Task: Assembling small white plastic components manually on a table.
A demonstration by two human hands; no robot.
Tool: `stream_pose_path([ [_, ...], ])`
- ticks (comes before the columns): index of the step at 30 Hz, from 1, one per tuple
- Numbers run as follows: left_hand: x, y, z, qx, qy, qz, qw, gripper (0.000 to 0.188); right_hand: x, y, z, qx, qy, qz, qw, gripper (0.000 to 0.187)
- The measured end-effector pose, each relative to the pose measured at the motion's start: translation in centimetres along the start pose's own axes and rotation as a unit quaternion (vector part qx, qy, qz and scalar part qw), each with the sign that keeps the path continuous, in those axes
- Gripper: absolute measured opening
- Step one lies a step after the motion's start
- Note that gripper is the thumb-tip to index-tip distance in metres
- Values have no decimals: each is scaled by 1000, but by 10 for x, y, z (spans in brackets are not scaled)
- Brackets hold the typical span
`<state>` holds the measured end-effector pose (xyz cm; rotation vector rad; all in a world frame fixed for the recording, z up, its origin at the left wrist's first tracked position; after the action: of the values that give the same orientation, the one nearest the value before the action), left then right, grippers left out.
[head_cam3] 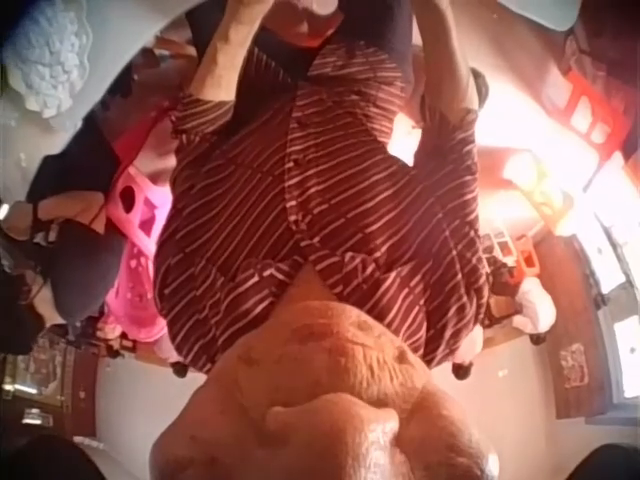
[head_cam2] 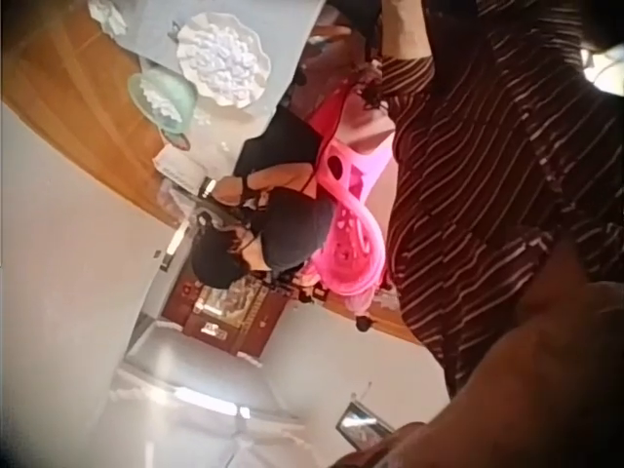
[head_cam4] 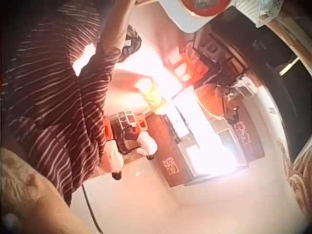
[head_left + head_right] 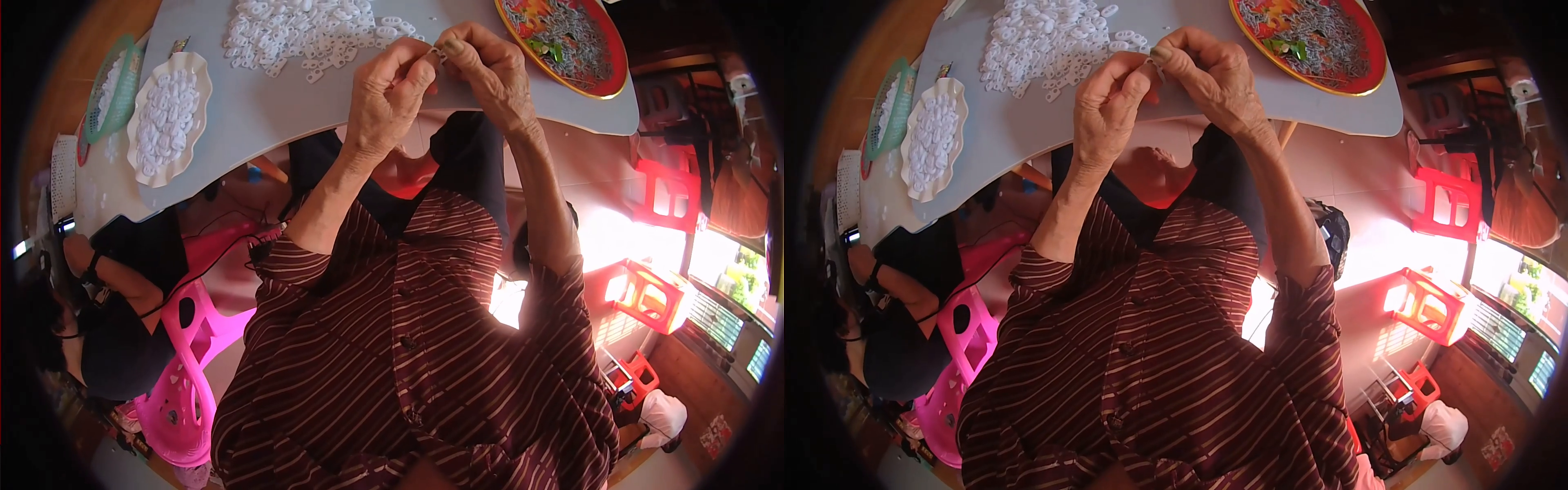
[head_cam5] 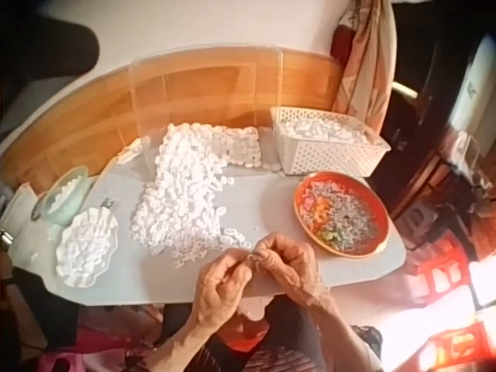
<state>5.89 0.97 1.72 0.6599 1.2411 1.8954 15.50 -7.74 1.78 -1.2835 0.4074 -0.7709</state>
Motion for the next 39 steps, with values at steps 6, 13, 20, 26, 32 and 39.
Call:
stream_pose_path([
  [6, 14, 16, 8, -22, -26, 121, 992, 8, -4, -5, -3, 47, -28, 22, 998, 19],
  [13, 17, 30, 44, -251, -119, 456, 845, 21, 0, 5, -3, -41, 8, 69, 997, 19],
  [20, 11, 15, 51, -265, -158, 485, 819, 24, 1, 2, -1, 19, 12, 25, 999, 18],
  [26, 19, 0, 51, 45, -119, 104, 986, 11, 5, 1, -3, 42, 26, 69, 996, 18],
  [32, 6, -4, 38, 14, -107, 109, 988, 12, 3, -7, -1, 42, 31, 148, 988, 17],
  [39, -3, 12, 34, -48, -95, 159, 982, 10, 8, 0, -1, 46, 30, 142, 988, 19],
])
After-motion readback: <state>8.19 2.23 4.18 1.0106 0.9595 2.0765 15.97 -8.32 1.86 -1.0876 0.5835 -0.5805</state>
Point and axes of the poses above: each hand's wrist, its own z-axis towards the middle knuckle, its own x-axis out of the back of the hand, y = z × x, the point moved 8 cm from there along z, towards the middle knuckle, and after that the axes turned 4 degrees about y, right-handed, at the moved point
